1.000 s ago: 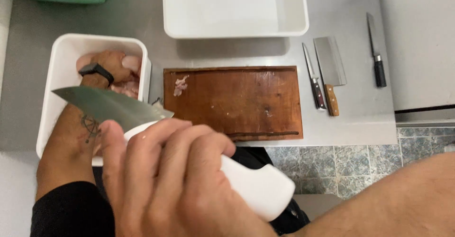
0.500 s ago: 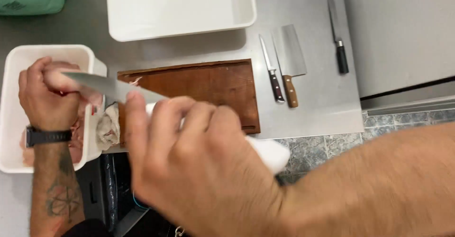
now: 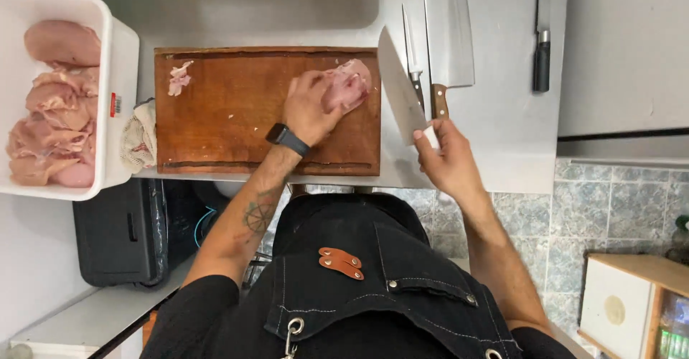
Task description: Trimming and slicing raw chicken breasts on a wooden cutting board using a chef's knife
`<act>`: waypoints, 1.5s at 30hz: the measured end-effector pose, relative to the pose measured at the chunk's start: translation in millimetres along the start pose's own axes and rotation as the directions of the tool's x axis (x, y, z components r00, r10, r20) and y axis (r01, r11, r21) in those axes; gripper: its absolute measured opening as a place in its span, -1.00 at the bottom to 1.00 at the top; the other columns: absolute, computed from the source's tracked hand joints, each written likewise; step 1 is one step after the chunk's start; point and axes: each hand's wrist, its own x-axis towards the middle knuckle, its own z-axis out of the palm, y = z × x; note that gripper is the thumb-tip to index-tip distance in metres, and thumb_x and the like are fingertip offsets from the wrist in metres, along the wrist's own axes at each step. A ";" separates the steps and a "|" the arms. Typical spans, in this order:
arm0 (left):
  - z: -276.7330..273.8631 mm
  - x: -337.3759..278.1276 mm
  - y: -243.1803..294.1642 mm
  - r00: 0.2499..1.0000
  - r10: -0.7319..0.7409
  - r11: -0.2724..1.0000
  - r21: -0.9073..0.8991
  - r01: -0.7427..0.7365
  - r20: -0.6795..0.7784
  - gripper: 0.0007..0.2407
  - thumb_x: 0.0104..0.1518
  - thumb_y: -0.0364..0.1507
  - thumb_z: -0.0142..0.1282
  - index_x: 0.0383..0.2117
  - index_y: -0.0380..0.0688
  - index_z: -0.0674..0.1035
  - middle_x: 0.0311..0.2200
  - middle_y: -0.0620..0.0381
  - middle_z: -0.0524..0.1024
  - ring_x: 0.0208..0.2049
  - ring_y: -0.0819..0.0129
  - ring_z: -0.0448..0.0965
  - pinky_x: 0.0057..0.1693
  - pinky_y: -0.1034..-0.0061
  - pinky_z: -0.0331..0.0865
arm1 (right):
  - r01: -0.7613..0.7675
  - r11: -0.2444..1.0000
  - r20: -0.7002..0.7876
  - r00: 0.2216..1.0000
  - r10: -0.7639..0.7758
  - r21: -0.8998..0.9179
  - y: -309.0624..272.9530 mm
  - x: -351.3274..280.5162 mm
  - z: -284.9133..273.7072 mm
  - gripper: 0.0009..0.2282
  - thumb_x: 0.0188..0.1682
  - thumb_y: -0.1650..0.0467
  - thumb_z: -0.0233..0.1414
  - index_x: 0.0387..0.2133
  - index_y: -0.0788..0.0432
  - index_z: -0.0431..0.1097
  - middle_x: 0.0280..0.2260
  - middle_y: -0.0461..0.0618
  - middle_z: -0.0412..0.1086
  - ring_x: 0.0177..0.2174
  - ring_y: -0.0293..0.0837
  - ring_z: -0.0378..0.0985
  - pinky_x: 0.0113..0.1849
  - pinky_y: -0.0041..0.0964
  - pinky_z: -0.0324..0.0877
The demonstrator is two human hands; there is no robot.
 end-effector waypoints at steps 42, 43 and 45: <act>-55.4 80.8 -19.7 0.882 0.000 0.996 0.079 -0.042 0.471 -0.67 -0.14 -0.21 0.46 -0.23 0.09 0.67 -0.31 0.10 0.48 -0.21 -0.06 0.69 -0.07 0.16 0.56 | 0.145 0.979 0.289 0.952 -0.099 -0.143 -5.3 -4.1 37.6 -0.47 0.21 0.32 -0.03 0.48 0.07 0.16 -0.10 0.45 0.59 -0.19 0.37 0.71 -0.16 0.30 0.55; -56.3 80.0 -16.2 0.880 0.001 0.996 0.082 -0.046 0.475 -0.67 -0.14 -0.21 0.46 -0.23 0.09 0.67 -0.31 0.10 0.48 -0.21 -0.06 0.69 -0.07 0.16 0.56 | 0.143 0.980 0.287 0.953 -0.099 -0.138 -4.6 0.5 44.5 -0.47 0.21 0.32 -0.03 0.48 0.07 0.16 -0.10 0.45 0.59 -0.19 0.37 0.71 -0.16 0.30 0.55; -59.5 80.2 -10.2 0.889 -0.011 0.998 0.057 -0.017 0.457 -0.70 -0.13 -0.28 0.43 -0.24 0.04 0.68 -0.34 0.00 0.49 -0.22 -0.13 0.68 -0.08 0.13 0.54 | 0.183 0.955 0.282 0.953 -0.114 -0.233 -5.1 13.4 57.5 -0.47 0.23 0.28 -0.05 0.49 0.08 0.13 -0.09 0.46 0.58 -0.10 0.39 0.68 -0.06 0.34 0.54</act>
